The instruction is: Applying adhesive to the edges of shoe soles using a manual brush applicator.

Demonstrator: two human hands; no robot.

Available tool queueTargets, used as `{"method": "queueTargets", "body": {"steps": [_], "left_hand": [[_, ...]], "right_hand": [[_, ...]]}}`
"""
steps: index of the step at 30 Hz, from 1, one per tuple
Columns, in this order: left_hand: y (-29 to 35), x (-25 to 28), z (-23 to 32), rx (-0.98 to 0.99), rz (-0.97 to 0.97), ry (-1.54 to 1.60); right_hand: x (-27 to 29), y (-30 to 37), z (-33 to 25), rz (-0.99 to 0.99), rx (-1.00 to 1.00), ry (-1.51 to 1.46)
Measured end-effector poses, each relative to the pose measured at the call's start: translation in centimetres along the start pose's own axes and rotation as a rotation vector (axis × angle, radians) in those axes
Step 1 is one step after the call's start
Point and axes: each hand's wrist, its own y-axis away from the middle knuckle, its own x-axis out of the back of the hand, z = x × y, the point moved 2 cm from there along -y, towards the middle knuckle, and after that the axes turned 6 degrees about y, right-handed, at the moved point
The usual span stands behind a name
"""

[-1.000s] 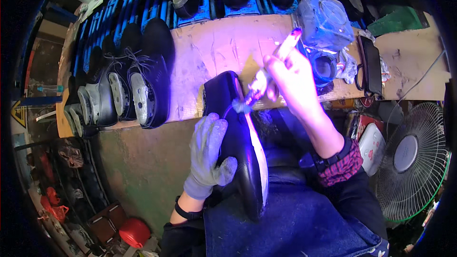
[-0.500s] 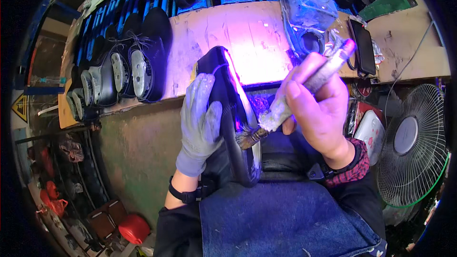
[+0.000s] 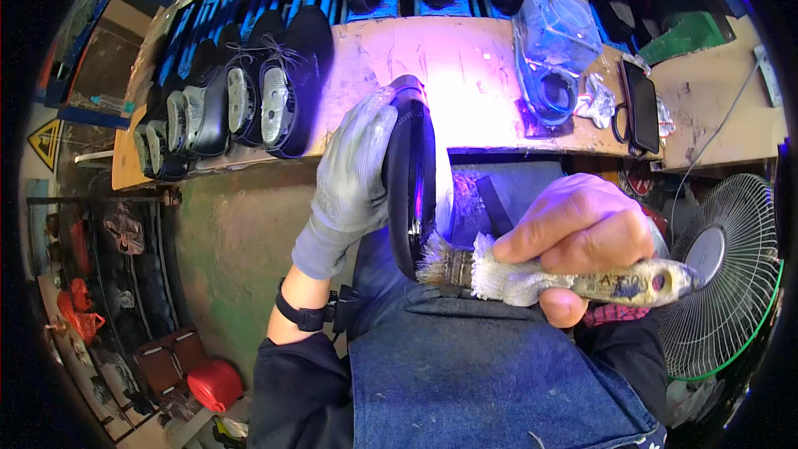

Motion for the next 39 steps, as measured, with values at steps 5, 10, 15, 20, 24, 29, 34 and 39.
{"method": "queueTargets", "body": {"steps": [5,10,15,20,24,29,34,39], "left_hand": [[-2.8,2.2,0.4,-0.138,-0.089,-0.041],[-4.9,4.4,1.4,-0.029,-0.436,0.088],[-2.5,2.7,2.0,0.336,-0.856,0.302],[-2.0,2.0,2.2,0.530,-0.838,0.622],[-3.4,2.4,2.7,0.480,-0.789,0.535],[-2.6,2.0,0.9,0.615,-0.838,0.757],[-1.3,0.8,-1.5,0.666,-0.717,1.008],[-0.2,-0.6,-4.5,0.811,-0.664,1.249]], "right_hand": [[0.6,-1.9,-0.2,-0.127,0.127,0.093],[2.4,-2.8,0.5,-0.281,-0.136,0.328],[2.5,-2.5,1.3,0.505,-0.382,-0.042],[1.8,-2.7,3.4,0.491,-0.348,0.025],[1.8,-2.4,4.2,0.352,-0.214,0.064],[1.4,-1.6,5.0,0.187,-0.096,-0.006],[1.2,-0.6,6.4,0.018,-0.142,0.047],[0.4,2.4,7.7,-0.009,-0.329,0.039]]}}
